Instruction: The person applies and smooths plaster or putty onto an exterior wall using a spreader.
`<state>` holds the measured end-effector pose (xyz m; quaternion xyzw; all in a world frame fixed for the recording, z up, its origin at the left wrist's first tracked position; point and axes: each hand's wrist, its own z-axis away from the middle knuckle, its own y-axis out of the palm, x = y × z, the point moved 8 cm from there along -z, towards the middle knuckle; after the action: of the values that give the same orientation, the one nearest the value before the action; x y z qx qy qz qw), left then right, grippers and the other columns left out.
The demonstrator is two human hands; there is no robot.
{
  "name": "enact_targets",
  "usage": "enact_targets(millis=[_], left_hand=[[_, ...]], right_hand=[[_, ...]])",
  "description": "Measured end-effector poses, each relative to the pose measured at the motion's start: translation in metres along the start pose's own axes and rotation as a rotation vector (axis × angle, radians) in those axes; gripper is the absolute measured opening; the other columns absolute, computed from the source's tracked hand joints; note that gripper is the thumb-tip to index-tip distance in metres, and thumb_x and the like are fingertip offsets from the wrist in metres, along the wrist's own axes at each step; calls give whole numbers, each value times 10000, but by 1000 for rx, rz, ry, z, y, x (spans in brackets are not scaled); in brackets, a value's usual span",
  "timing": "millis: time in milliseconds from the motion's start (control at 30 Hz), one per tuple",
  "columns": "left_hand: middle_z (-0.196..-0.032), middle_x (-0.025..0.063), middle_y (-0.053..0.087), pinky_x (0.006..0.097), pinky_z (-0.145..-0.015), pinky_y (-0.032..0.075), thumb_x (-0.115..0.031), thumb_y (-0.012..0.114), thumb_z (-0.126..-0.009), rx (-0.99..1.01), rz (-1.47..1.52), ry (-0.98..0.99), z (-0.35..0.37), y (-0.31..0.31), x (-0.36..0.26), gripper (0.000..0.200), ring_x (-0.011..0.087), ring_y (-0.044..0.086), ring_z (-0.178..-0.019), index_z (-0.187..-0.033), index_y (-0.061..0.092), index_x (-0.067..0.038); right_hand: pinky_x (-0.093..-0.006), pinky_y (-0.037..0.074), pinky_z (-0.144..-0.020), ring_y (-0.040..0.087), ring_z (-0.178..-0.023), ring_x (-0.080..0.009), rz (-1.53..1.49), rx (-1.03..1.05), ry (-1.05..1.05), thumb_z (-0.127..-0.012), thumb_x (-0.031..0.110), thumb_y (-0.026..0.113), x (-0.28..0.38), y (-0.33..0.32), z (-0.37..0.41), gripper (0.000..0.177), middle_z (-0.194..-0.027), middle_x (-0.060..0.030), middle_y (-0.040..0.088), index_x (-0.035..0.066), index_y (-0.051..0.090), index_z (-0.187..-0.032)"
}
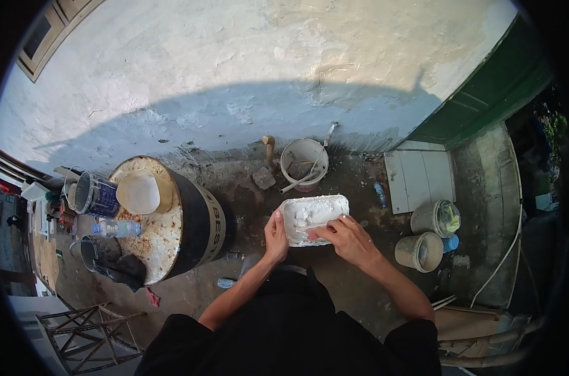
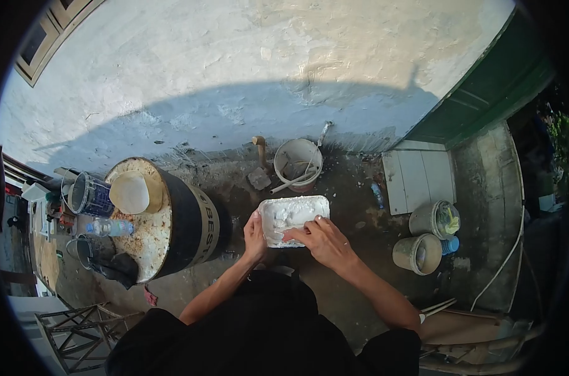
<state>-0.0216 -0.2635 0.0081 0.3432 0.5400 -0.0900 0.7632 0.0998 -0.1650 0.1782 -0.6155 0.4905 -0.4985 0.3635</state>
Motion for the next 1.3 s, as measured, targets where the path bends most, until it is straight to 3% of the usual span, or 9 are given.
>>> enact_targets(millis=[200, 300, 500, 600, 800, 1033, 1133, 1300], left_hand=[[-1195, 85, 631, 288, -936, 476, -331, 378, -1080, 61, -17, -13, -8, 29, 7, 459, 131, 581, -1071, -1326, 531, 25], [-1186, 81, 631, 288, -930, 476, -335, 377, -1080, 50, -18, -44, -21, 34, 15, 458, 128, 582, -1059, -1317, 539, 21], [-1164, 74, 637, 280, -912, 480, -334, 373, -1082, 95, -36, -38, -49, 54, 20, 444, 123, 587, -1036, -1276, 561, 18], [-1146, 70, 640, 281, -902, 482, -331, 367, -1083, 95, -11, -76, -64, 66, 23, 443, 119, 589, -1016, -1261, 566, 22], [-1152, 72, 633, 288, -916, 475, -319, 354, -1087, 153, -7, -62, -117, 96, 32, 443, 122, 580, -1031, -1272, 557, 29], [-1161, 82, 627, 289, -942, 468, -318, 349, -1087, 155, 14, 3, -186, 134, 8, 449, 135, 579, -1064, -1296, 542, 30], [-1185, 88, 621, 291, -946, 468, -324, 353, -1086, 180, 13, -6, -210, 145, 10, 455, 138, 578, -1077, -1306, 533, 33], [-1207, 90, 613, 291, -957, 462, -320, 357, -1085, 181, 84, -26, -239, 162, 7, 453, 141, 575, -1089, -1313, 528, 33]], right_hand=[[-371, 521, -783, 599, -823, -241, 151, -17, 101, -842, 44, 561, -23, -9, -8, 367, -856, -52, 608, 240, 670, -1132], [-366, 521, -783, 601, -829, -240, 97, 94, 89, -843, 49, 566, -29, 11, 2, 362, -843, -52, 605, 251, 679, -1120], [-350, 522, -752, 607, -794, -224, 70, -29, 141, -848, 100, 582, -56, -23, 6, 295, -810, -44, 594, 255, 677, -1080], [-361, 507, -745, 575, -770, -213, 94, 25, 114, -799, 31, 603, -61, -16, 1, 305, -799, -34, 559, 207, 674, -1037], [-361, 506, -732, 581, -760, -228, 199, -108, 162, -785, 21, 612, -113, -9, -23, 281, -807, -43, 578, 160, 673, -1022], [-358, 511, -735, 585, -758, -231, 122, -155, 226, -817, 44, 593, -174, -68, -63, 328, -791, -34, 592, 236, 700, -1060], [-361, 514, -741, 584, -757, -230, 127, -86, 160, -820, 59, 597, -185, -68, -75, 313, -769, -33, 573, 239, 703, -1053], [-373, 510, -752, 610, -832, -239, 170, -13, 179, -768, 37, 639, -216, -47, -96, 284, -848, -60, 616, 131, 676, -1033]])
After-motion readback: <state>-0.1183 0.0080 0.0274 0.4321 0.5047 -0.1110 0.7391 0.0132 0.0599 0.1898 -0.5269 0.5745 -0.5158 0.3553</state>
